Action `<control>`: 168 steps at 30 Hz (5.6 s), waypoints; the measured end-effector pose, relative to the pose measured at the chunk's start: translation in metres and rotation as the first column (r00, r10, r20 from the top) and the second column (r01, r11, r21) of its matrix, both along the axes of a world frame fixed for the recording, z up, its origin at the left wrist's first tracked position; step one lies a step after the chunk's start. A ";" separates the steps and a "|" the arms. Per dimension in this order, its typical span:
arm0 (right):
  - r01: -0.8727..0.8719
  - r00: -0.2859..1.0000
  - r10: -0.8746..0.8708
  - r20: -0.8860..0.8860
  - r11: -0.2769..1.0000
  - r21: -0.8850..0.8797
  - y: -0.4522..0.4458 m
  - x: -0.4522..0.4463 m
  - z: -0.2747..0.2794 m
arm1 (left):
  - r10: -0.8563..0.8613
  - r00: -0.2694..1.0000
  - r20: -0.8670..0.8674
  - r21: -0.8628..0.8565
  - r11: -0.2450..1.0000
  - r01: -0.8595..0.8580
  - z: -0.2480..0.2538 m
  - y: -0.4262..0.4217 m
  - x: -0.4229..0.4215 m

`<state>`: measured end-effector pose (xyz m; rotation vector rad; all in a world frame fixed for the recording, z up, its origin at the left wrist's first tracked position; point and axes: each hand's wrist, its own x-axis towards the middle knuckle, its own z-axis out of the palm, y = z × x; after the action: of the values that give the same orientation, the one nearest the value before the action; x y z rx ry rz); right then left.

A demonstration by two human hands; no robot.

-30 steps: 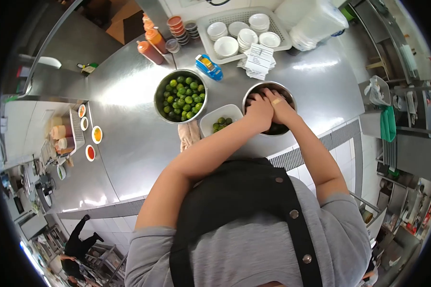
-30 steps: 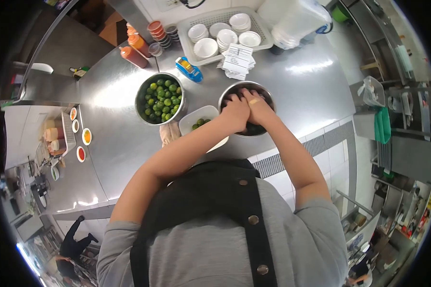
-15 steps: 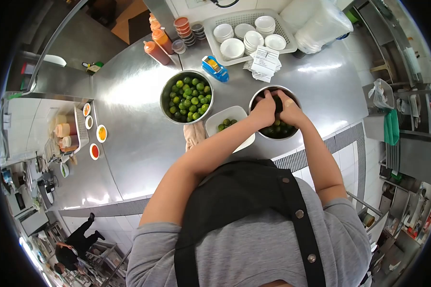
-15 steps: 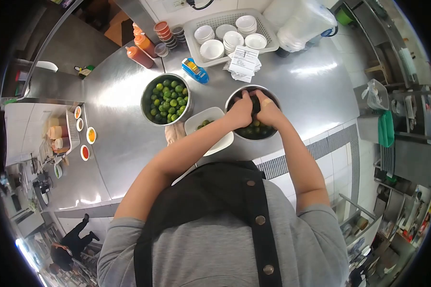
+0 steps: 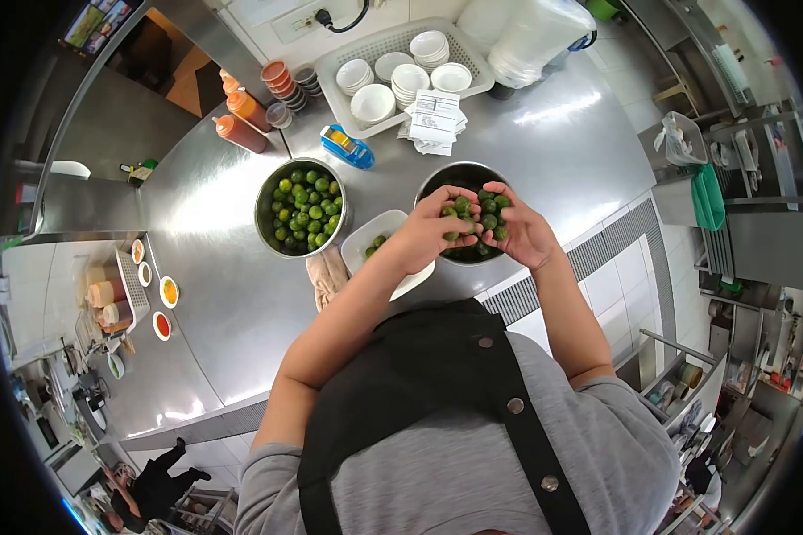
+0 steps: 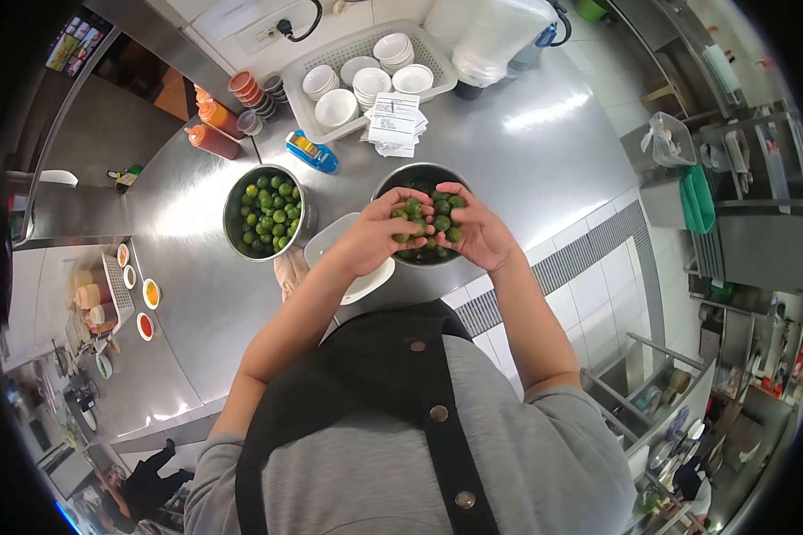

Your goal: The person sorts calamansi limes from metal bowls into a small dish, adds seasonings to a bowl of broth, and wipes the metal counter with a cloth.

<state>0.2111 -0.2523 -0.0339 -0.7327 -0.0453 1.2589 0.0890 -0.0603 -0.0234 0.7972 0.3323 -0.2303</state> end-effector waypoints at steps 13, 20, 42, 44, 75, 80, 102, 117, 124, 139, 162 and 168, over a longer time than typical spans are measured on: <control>0.177 0.964 -0.147 -0.222 0.977 0.119 0.014 -0.017 -0.004 | 0.161 0.986 0.040 -0.414 0.901 -0.130 0.014 0.023 -0.026; 0.157 0.980 -0.155 -0.128 0.988 0.007 0.021 -0.021 0.000 | 0.215 0.973 0.081 -0.511 0.847 -0.145 0.020 0.031 -0.037; -0.422 0.894 0.428 0.133 0.904 -0.077 0.247 -0.080 0.051 | 0.840 0.524 0.141 0.119 0.511 -0.851 0.014 0.144 -0.147; -0.490 0.842 0.506 0.188 0.862 -0.127 0.251 -0.084 0.057 | 0.810 0.580 0.082 0.276 0.541 -0.795 0.014 0.145 -0.145; 0.183 -0.238 0.923 0.302 0.348 -0.920 0.061 0.009 -0.015 | -0.311 0.781 -0.541 0.824 -0.384 0.418 -0.048 -0.025 0.050; 0.201 -0.233 0.946 0.224 0.272 -0.941 0.073 0.005 0.003 | -0.311 0.824 -0.474 0.869 -0.317 0.381 -0.087 -0.022 0.055; -0.287 0.920 0.339 0.197 0.924 -0.253 0.011 0.038 0.026 | -0.091 0.991 -0.096 -0.209 0.975 0.069 -0.005 0.022 0.011; -0.052 0.994 0.042 -0.101 0.994 -0.097 0.001 0.021 -0.002 | -0.027 0.999 -0.018 -0.405 0.914 0.018 0.007 0.016 0.006; 0.048 0.955 -0.028 -0.296 0.997 0.062 0.005 0.007 -0.006 | 0.097 0.989 0.114 -0.249 0.966 -0.066 0.006 0.015 -0.007; 0.200 0.893 -0.077 -0.442 0.950 0.239 0.010 -0.010 0.008 | 0.019 0.998 -0.058 0.883 0.468 0.042 -0.014 0.044 -0.104; 0.218 0.919 -0.081 -0.387 0.920 0.327 0.030 -0.031 0.014 | 0.396 0.911 -0.117 -0.577 0.719 -0.387 0.016 0.042 -0.060; 0.167 0.794 0.034 -0.606 0.948 0.271 0.024 -0.016 -0.027 | 0.432 0.902 0.005 -0.654 0.684 -0.323 0.028 0.039 -0.059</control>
<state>0.1951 -0.2282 -0.0609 -0.0274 0.3023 1.3289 0.0297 -0.0215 0.0041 0.0436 0.2342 0.1214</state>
